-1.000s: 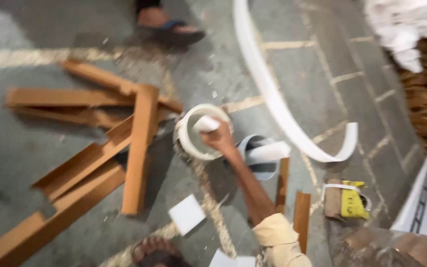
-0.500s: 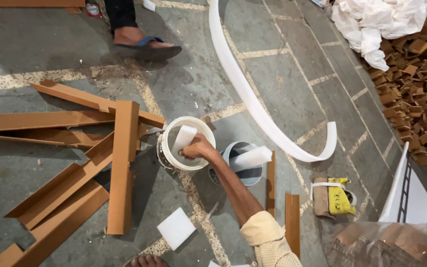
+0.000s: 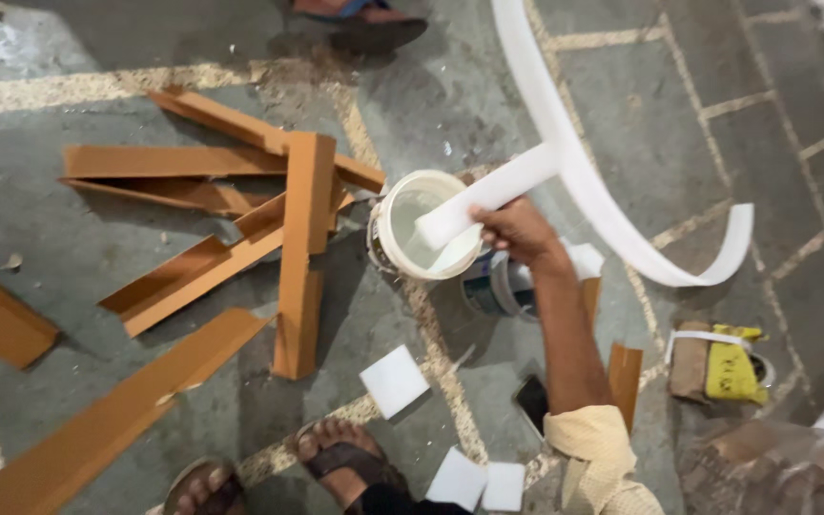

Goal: The person sits on the floor and applies a white liquid from a bucket onto narrow wooden strips using a white foam applicator. They handle several strips one at a time, coating edges and surfaces, then place them back on the floor.

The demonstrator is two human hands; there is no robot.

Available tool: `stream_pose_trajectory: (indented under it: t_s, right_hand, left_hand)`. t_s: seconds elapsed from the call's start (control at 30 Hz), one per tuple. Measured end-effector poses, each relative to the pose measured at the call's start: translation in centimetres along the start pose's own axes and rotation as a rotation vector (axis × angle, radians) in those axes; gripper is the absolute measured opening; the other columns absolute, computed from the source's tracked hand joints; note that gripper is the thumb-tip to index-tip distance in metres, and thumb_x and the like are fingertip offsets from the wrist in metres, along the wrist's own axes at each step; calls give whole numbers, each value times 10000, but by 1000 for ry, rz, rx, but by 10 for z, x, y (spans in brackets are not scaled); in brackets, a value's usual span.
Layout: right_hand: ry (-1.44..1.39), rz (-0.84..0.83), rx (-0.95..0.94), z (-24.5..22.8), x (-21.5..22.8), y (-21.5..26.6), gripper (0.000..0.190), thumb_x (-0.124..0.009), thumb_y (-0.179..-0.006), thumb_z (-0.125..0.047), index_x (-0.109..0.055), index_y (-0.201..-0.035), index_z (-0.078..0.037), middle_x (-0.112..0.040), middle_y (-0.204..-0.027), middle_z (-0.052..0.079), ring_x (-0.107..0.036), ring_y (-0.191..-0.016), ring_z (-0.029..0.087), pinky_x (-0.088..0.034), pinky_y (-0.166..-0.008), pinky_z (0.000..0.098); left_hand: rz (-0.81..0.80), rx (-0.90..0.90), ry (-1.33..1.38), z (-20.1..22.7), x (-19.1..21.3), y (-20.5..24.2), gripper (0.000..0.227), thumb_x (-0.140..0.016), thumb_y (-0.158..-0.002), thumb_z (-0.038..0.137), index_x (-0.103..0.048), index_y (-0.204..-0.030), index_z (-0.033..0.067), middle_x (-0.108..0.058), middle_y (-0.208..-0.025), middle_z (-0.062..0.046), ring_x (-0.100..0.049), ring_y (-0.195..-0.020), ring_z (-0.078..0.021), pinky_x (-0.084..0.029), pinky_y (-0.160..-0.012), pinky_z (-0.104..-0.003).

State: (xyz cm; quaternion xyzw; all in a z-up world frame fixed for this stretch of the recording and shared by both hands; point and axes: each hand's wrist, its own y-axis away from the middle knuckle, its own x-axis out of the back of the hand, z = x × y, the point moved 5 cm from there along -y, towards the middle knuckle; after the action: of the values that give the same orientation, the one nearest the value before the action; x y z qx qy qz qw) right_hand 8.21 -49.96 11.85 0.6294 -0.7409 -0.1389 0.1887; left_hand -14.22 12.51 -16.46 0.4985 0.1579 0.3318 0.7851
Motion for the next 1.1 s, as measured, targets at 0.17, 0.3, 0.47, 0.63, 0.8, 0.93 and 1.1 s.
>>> stream_pose_trajectory:
  t_s: [0.17, 0.3, 0.47, 0.63, 0.8, 0.93, 1.1]
  right_hand:
    - [-182, 34, 2, -6, 2, 18, 261, -800, -929, -204, -666, -967, 16, -548, -670, -13, -534, -539, 31, -345, -377, 154]
    - [-177, 62, -8, -4, -9, 22, 256, -779, -912, -198, -673, -975, 26, -605, -712, -4, -529, -546, 21, -335, -373, 146]
    - [-187, 56, -48, -7, -20, 19, 241, -761, -895, -166, -663, -956, 46, -647, -734, 26, -541, -534, 44, -351, -370, 158]
    - [-50, 11, -75, 12, -37, 13, 247, -762, -885, -145, -666, -935, 76, -616, -679, 37, -534, -499, 58, -351, -356, 171]
    - [-236, -91, -99, 20, -28, 21, 225, -750, -878, -136, -659, -951, 56, -636, -683, 37, -514, -465, 43, -345, -336, 157]
    - [-584, -93, -34, -7, -26, 42, 237, -720, -928, -178, -664, -980, 46, -643, -653, 85, -514, -419, 71, -349, -302, 162]
    - [-529, -116, 362, -76, -79, 93, 223, -714, -962, -146, -668, -987, 71, -611, -605, 66, -513, -400, 100, -416, -358, 202]
  left_hand:
    - [-77, 41, 135, 0, 1, 1, 693, -700, -856, 228, -512, -1515, 121, -642, -1398, -149, -621, -1308, -289, -423, -1085, -454]
    - [-115, 81, 204, -7, 6, 11, 697, -699, -853, 218, -511, -1515, 105, -648, -1394, -163, -627, -1307, -298, -422, -1090, -450]
    - [-137, 87, 283, -5, 11, 16, 703, -697, -848, 205, -511, -1515, 86, -655, -1389, -181, -633, -1307, -309, -420, -1095, -445]
    - [-141, 93, 382, -17, 10, 27, 708, -696, -843, 192, -510, -1515, 66, -662, -1384, -199, -640, -1306, -320, -418, -1101, -440]
    - [-70, -52, 600, -8, 6, 60, 714, -694, -838, 179, -510, -1515, 47, -669, -1379, -217, -647, -1305, -330, -416, -1106, -434]
    - [176, -142, 496, 34, 33, 117, 750, -691, -843, 217, -467, -1540, 52, -607, -1442, -173, -553, -1382, -294, -377, -1145, -415]
    - [77, -481, 371, 135, 32, 194, 671, -527, -970, 179, -358, -1619, 170, -400, -1607, -83, -352, -1492, -207, -308, -1180, -355]
